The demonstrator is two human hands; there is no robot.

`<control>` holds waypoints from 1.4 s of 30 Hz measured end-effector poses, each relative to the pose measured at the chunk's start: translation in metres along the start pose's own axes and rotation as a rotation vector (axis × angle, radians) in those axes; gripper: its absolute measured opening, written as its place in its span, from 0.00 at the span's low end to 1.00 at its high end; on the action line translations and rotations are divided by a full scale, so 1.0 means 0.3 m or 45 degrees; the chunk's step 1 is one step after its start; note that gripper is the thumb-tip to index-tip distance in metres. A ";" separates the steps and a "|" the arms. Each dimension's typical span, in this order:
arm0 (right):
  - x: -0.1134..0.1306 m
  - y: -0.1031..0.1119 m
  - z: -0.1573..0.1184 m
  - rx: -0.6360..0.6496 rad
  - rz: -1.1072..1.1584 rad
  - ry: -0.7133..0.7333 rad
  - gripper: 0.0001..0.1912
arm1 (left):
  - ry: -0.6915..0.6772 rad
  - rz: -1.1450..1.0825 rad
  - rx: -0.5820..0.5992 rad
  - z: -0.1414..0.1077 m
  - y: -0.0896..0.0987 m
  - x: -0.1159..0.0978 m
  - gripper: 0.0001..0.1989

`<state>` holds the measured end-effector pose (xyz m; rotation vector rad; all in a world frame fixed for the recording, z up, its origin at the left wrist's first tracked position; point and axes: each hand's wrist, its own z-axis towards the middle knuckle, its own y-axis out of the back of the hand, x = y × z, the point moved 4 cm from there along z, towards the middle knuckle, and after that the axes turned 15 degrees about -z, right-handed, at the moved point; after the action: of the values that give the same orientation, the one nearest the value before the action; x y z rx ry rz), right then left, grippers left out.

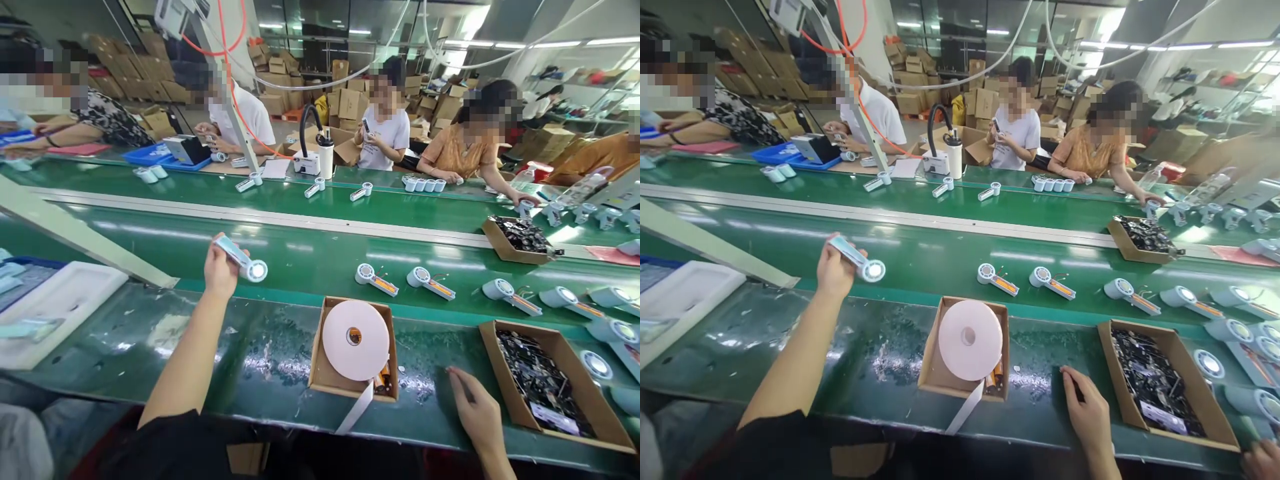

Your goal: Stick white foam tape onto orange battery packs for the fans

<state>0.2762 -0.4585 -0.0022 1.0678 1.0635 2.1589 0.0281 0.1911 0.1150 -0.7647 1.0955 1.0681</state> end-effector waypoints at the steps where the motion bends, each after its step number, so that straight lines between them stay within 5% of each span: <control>1: -0.001 0.000 -0.001 -0.006 -0.003 0.007 0.20 | 0.053 -0.057 0.111 -0.066 -0.010 -0.006 0.37; 5: 0.007 0.009 -0.001 -0.011 -0.033 0.030 0.22 | 0.267 0.095 0.694 -0.318 -0.108 -0.015 0.37; 9: 0.017 0.021 -0.003 -0.030 -0.048 0.012 0.24 | 0.336 0.423 1.077 -0.389 -0.212 0.007 0.27; 14: 0.032 0.024 -0.005 -0.003 -0.036 0.048 0.21 | 0.283 0.812 1.224 -0.265 -0.288 0.039 0.25; 19: 0.061 0.036 0.003 -0.009 0.009 0.071 0.17 | 0.131 1.132 1.106 -0.255 -0.346 -0.040 0.17; 22: 0.083 0.042 0.013 0.016 0.069 0.048 0.16 | -0.111 1.065 1.137 -0.417 -0.437 -0.150 0.18; 27: 0.088 0.048 0.020 0.047 0.103 -0.017 0.15 | -0.534 0.787 1.782 -0.796 -0.581 -0.290 0.24; 32: 0.114 0.051 -0.002 0.036 0.192 -0.079 0.15 | -0.502 0.955 1.752 -0.880 -0.585 -0.249 0.38; 36: 0.240 0.050 0.007 0.076 0.432 -0.182 0.16 | -0.551 1.002 1.714 -0.874 -0.532 -0.230 0.43; 39: 0.426 0.037 0.023 0.425 0.834 -0.245 0.21 | -0.607 0.877 1.492 -0.866 -0.470 -0.289 0.43; 42: 0.666 0.031 0.004 1.007 1.064 -0.015 0.28 | -0.704 0.677 1.181 -0.858 -0.383 -0.361 0.42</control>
<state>0.1633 -0.3220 0.0910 2.1880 1.7594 2.3184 0.0456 -0.1095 0.1383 0.5617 1.1551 0.9583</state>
